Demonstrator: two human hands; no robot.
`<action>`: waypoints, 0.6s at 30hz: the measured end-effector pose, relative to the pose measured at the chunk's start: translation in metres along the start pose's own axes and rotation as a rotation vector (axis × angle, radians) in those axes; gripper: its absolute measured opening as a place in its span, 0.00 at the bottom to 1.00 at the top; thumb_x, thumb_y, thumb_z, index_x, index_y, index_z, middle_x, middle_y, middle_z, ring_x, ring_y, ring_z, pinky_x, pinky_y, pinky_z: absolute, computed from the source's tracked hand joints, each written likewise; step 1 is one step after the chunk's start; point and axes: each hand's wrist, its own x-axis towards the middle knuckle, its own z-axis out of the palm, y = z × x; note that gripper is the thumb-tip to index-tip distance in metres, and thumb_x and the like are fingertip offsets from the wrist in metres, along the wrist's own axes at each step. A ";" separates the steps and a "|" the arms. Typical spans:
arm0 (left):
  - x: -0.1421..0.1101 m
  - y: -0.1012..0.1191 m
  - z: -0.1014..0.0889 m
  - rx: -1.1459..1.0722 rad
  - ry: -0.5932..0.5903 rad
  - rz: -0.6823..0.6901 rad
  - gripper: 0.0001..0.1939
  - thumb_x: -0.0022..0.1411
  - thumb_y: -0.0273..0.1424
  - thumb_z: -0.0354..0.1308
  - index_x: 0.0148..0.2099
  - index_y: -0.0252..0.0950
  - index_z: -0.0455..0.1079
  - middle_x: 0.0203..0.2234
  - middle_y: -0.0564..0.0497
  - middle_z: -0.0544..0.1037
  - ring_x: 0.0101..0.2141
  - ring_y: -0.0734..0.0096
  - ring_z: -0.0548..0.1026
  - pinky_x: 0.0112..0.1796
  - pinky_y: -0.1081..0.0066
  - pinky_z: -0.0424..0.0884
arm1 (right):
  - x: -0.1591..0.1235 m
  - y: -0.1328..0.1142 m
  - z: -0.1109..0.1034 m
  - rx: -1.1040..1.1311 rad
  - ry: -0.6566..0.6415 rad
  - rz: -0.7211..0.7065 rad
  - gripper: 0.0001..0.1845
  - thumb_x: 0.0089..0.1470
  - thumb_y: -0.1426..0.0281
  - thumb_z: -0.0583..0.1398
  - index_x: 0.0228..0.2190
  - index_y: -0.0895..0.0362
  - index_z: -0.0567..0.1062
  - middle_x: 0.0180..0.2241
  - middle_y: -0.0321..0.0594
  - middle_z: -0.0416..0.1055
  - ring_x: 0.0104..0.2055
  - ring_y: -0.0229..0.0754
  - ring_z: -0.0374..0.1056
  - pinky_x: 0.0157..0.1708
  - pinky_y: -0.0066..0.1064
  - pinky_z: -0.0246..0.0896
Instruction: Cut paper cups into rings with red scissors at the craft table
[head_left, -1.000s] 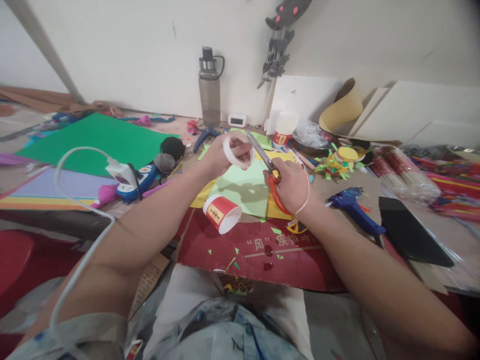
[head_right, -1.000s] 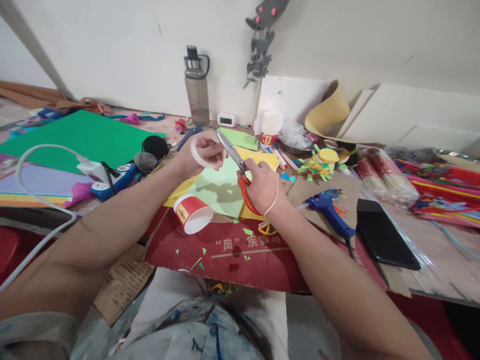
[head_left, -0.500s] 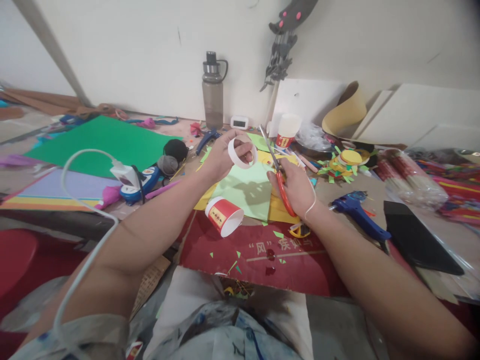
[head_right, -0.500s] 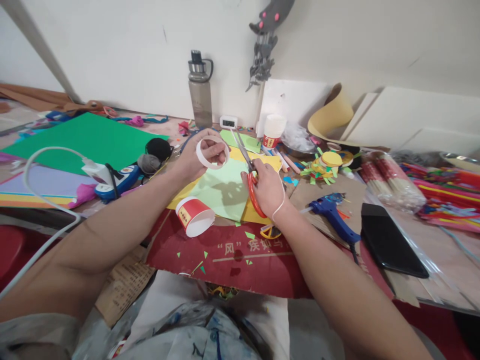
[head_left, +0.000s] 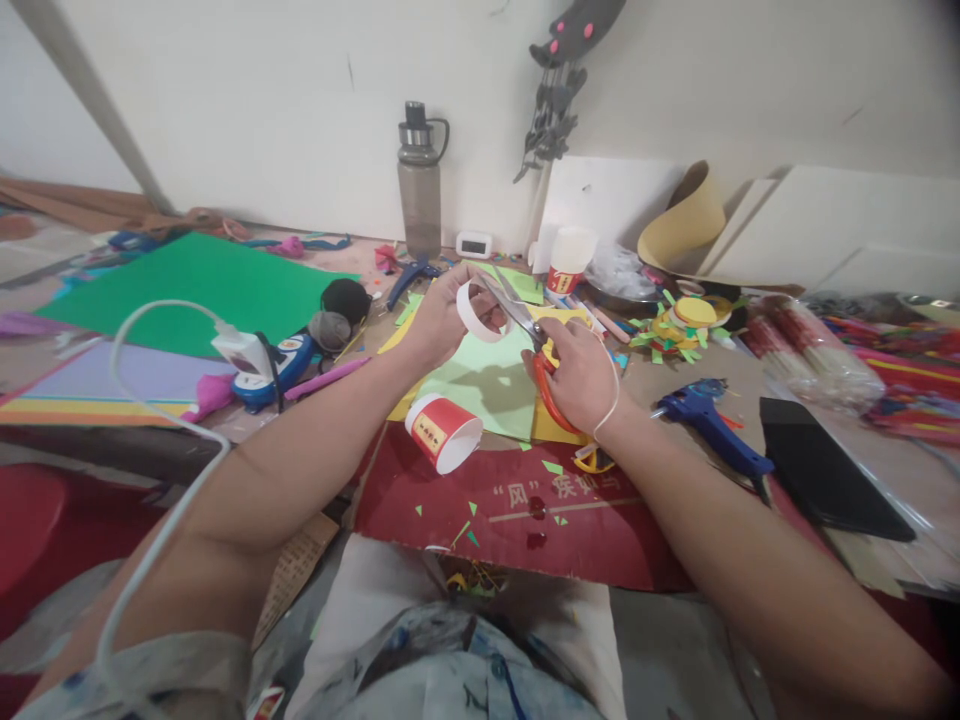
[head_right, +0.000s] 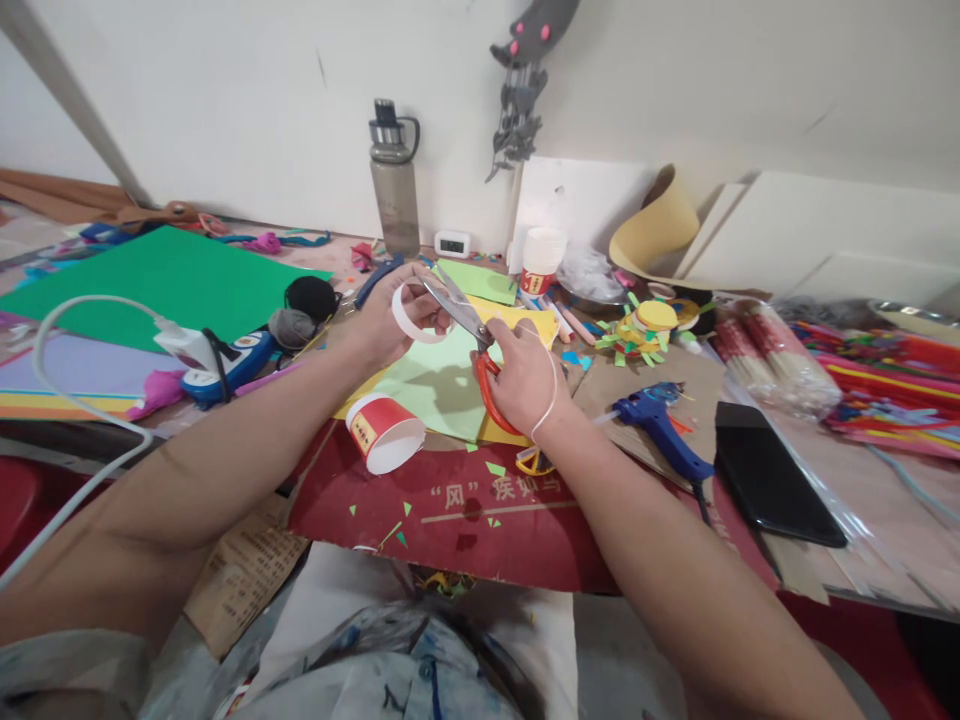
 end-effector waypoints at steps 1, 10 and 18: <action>0.000 0.000 -0.001 -0.007 -0.005 0.009 0.24 0.50 0.44 0.74 0.35 0.36 0.65 0.22 0.56 0.75 0.23 0.76 0.74 0.27 0.73 0.71 | 0.000 0.000 0.000 0.003 0.005 -0.002 0.11 0.60 0.63 0.57 0.41 0.55 0.71 0.34 0.44 0.64 0.34 0.48 0.59 0.34 0.37 0.57; 0.000 -0.004 -0.003 -0.014 -0.033 -0.008 0.25 0.49 0.44 0.75 0.35 0.36 0.64 0.22 0.57 0.75 0.23 0.74 0.75 0.26 0.72 0.72 | 0.001 -0.001 0.000 -0.009 0.001 -0.007 0.11 0.59 0.63 0.56 0.41 0.56 0.71 0.32 0.43 0.62 0.36 0.50 0.61 0.36 0.38 0.58; 0.000 0.000 0.000 0.001 -0.009 -0.078 0.22 0.52 0.40 0.73 0.34 0.37 0.62 0.21 0.57 0.74 0.22 0.76 0.74 0.27 0.72 0.72 | 0.000 -0.004 -0.002 -0.072 -0.010 0.027 0.12 0.61 0.61 0.55 0.41 0.55 0.71 0.34 0.44 0.64 0.33 0.47 0.59 0.32 0.36 0.55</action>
